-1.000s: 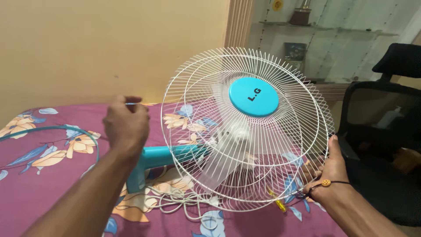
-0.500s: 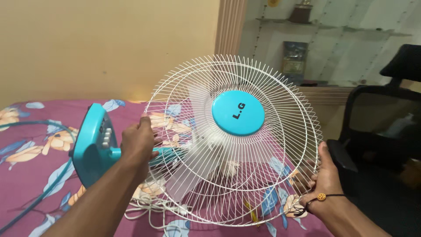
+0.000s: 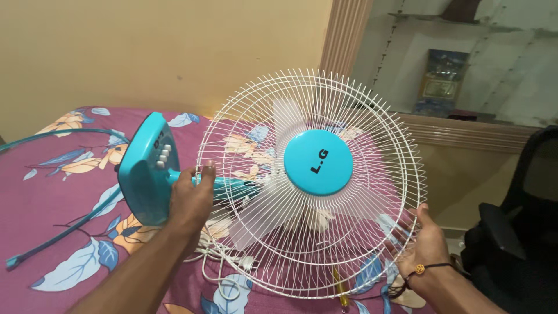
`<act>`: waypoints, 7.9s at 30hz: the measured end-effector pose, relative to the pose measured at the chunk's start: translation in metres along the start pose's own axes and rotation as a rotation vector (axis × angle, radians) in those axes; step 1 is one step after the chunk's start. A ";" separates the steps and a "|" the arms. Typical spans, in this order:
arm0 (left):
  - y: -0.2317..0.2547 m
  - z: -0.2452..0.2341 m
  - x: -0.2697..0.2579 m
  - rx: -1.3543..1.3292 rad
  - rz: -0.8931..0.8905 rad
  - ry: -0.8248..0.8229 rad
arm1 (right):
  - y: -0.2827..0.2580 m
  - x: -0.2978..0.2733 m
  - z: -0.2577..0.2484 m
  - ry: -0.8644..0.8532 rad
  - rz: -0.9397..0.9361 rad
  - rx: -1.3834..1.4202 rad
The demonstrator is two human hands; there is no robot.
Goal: The person assembles a small LG table fan on a floral bedsheet. They attach the front grille, secure the outer ring, and fasten the bottom clip using a screwdriver.
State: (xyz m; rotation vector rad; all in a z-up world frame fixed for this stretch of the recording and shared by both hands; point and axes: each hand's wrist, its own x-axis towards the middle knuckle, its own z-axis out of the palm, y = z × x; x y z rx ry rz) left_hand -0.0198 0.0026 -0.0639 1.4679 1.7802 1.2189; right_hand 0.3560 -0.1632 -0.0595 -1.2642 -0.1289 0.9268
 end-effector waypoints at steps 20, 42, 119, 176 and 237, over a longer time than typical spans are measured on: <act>0.013 -0.019 -0.016 -0.146 -0.331 -0.293 | 0.015 0.039 -0.002 0.139 0.006 -0.371; -0.038 0.010 0.018 0.088 -0.036 -0.152 | 0.008 0.024 0.002 -0.001 -0.015 -0.369; 0.060 0.000 0.016 -0.385 -0.503 -0.236 | -0.078 0.019 0.072 -0.339 0.170 -0.281; 0.074 -0.114 -0.062 -0.335 -0.012 -0.026 | -0.042 -0.080 0.106 -0.143 -1.248 -1.203; -0.279 -0.310 0.037 0.348 -0.569 0.105 | 0.267 -0.157 0.338 -0.980 0.090 -1.060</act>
